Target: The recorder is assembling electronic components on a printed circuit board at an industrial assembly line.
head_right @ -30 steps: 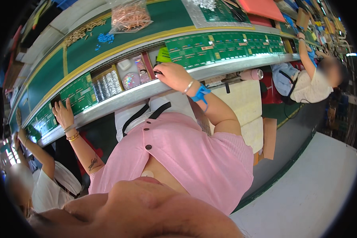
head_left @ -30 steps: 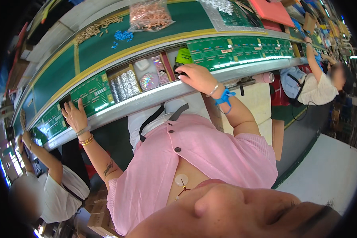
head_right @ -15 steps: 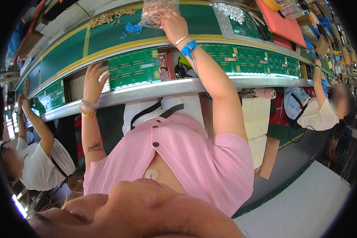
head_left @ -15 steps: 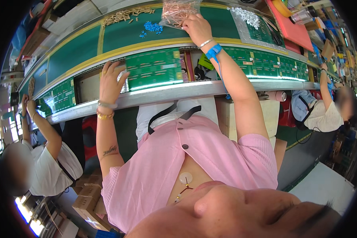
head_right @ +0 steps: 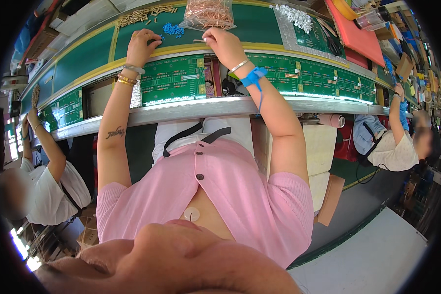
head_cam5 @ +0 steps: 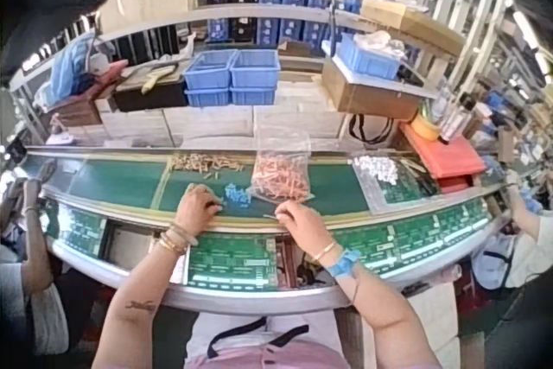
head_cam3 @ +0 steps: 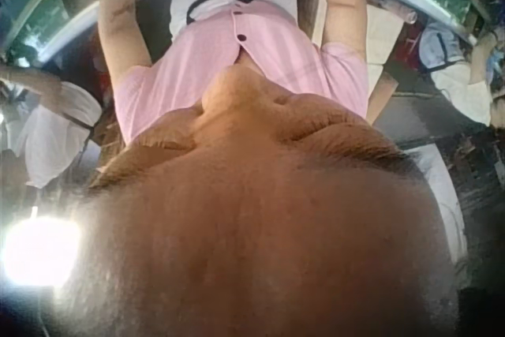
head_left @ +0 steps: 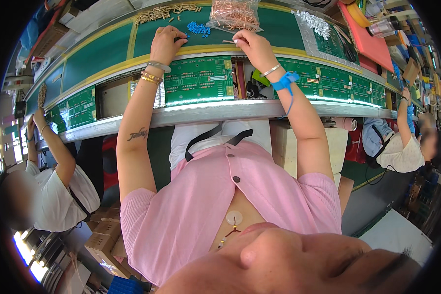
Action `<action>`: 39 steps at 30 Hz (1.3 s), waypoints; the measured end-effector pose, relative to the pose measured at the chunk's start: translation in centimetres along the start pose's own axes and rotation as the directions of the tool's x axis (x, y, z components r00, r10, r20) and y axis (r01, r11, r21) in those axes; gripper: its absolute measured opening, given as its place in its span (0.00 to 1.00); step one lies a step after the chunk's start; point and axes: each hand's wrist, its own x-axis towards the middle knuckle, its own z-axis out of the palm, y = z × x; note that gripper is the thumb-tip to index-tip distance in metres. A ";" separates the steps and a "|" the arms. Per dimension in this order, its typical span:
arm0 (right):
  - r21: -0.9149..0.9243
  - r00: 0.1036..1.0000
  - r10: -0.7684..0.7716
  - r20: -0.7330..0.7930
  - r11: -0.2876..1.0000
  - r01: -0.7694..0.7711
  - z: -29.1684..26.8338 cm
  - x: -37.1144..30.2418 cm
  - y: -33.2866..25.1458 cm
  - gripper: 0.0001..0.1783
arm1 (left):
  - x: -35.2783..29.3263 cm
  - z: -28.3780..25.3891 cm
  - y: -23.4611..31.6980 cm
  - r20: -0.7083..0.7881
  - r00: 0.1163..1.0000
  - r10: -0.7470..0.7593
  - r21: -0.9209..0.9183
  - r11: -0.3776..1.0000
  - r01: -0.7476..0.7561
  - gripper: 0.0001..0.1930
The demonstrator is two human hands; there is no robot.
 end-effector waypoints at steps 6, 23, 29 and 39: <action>0.701 0.880 0.221 0.421 0.536 -0.470 0.1 -1.0 2.4 0.12 | -0.7 -1.0 1.7 0.071 0.992 -0.109 -0.138 0.983 0.118 0.05; 0.765 0.890 0.178 0.421 0.458 -0.453 0.4 -1.4 2.2 0.15 | -4.6 -0.4 7.3 0.273 0.962 0.023 -0.215 0.976 0.038 0.05; 0.757 0.897 0.176 0.406 0.485 -0.438 0.7 -1.3 2.4 0.15 | -4.7 -0.3 7.2 0.259 0.966 0.021 -0.205 0.978 0.034 0.04; 0.433 0.956 0.088 0.280 0.877 -0.207 0.9 -3.7 -0.4 0.06 | -2.6 -2.0 4.8 0.228 0.974 -0.001 -0.330 0.941 0.078 0.05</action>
